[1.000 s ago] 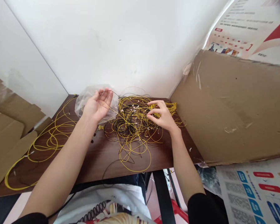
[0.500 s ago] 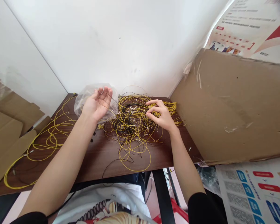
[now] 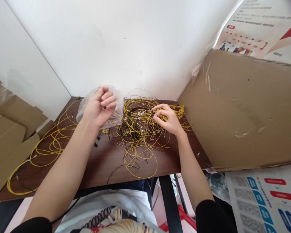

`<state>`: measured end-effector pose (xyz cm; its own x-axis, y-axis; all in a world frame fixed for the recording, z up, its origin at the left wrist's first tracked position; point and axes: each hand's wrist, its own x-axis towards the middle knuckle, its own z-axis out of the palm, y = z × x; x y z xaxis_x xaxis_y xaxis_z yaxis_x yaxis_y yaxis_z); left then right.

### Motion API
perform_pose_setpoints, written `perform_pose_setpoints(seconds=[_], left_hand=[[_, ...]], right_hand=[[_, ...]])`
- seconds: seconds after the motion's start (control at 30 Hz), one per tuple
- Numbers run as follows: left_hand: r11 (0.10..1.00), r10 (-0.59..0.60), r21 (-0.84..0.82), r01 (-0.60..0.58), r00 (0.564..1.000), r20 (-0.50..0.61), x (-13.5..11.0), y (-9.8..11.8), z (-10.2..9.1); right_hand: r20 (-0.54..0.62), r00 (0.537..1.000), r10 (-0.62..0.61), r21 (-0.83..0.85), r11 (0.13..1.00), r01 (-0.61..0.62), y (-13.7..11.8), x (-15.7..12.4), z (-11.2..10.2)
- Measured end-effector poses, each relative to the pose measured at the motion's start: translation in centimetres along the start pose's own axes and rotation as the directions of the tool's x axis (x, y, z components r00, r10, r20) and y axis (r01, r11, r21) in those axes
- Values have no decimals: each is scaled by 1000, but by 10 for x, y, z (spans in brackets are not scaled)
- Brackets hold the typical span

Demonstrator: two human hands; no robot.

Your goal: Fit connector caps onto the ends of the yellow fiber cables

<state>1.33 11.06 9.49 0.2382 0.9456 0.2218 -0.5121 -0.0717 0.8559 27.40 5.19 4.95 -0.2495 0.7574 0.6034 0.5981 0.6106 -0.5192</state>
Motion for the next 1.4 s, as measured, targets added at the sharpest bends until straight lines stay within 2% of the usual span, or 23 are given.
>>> perform_pose_setpoints(seconds=[0.1,0.13,0.2,0.27,0.33,0.4,0.6,0.73,0.93,1.17,1.4], left_hand=[[960,81,248,-130,976,202,-14,17,15],[902,99,384,-196,961,257,-18,23,21],[690,45,654,-310,920,389,-25,33,32],[455,-51,779,-431,861,506,-28,40,40],[285,-146,794,-537,794,589,-27,43,44],[189,-215,779,-598,749,627,-23,43,44],[15,-304,768,-640,729,613,-15,36,36],[-35,-317,768,-640,736,599,-13,34,33],[-17,-245,745,-667,725,644,-9,32,29],[26,-184,742,-670,726,662,-9,29,32],[28,-139,749,-662,740,659,-9,27,40]], right_hand=[[7,1000,17,32,999,-18,0,0,0],[5,1000,20,41,999,-20,-1,0,0],[1,1000,24,58,998,-24,-1,1,-1],[-5,999,35,73,997,-35,-1,1,-1],[-10,999,48,85,995,-47,-1,1,-1],[-17,998,53,94,994,-51,0,1,-2],[-41,998,58,98,994,-53,1,1,-1],[-82,994,67,86,994,-59,1,1,-1],[-93,994,48,89,995,-40,-2,2,1],[-150,988,-36,105,993,52,-14,5,11],[-137,989,-48,-51,998,42,-17,4,24]])
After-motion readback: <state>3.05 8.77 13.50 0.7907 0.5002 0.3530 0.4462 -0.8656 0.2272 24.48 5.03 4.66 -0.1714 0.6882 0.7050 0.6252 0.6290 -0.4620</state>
